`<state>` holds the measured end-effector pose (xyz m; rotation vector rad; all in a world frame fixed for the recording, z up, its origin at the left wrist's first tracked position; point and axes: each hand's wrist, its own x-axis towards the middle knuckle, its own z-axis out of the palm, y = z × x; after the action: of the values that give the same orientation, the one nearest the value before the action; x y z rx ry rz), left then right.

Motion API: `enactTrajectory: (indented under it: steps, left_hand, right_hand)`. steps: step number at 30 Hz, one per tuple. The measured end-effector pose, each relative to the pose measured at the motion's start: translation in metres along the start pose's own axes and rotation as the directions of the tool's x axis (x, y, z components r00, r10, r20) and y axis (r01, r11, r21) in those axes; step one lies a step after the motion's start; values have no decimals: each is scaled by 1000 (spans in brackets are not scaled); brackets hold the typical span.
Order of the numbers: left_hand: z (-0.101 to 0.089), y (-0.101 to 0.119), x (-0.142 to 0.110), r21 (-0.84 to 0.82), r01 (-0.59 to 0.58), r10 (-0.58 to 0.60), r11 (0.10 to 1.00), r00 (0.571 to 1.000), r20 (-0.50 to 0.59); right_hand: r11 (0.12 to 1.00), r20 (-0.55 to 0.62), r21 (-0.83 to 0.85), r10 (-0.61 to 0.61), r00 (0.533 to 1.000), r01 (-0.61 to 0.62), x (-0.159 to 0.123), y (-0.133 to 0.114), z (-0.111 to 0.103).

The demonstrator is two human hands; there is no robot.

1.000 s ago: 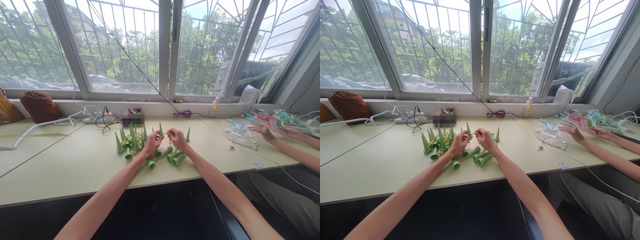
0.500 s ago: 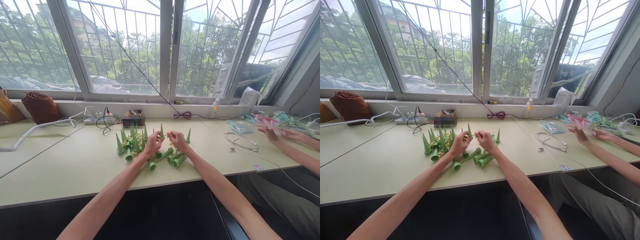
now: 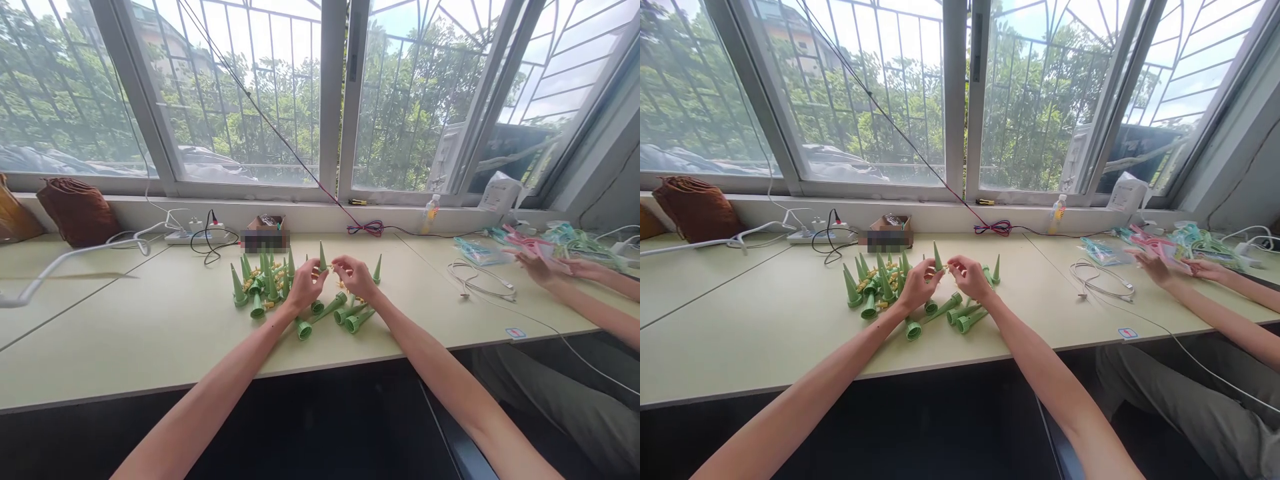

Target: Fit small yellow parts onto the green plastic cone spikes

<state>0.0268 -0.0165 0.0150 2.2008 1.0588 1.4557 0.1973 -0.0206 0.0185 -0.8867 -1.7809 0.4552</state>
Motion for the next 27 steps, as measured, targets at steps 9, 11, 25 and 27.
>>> enactTrajectory:
  steps: [9,11,25,27]
  left_hand:
    - [1,5,-7,-4,-29,29,1000,999,-19]
    - [1,7,-9,-5,-50,50,999,999,-10]
    - [9,26,-27,71,-15,17,997,999,-27]
    - [8,29,-29,59,1,1,998,1000,-30]
  right_hand:
    - [998,-22,-57,-25,999,23,-5,2,-2]
    - [997,-17,-69,-28,999,27,-7,3,-2]
    - [983,-36,-182,12,999,-18,-26,-11,-5]
    - [979,-28,-204,6,1000,-11,-27,-13,-4]
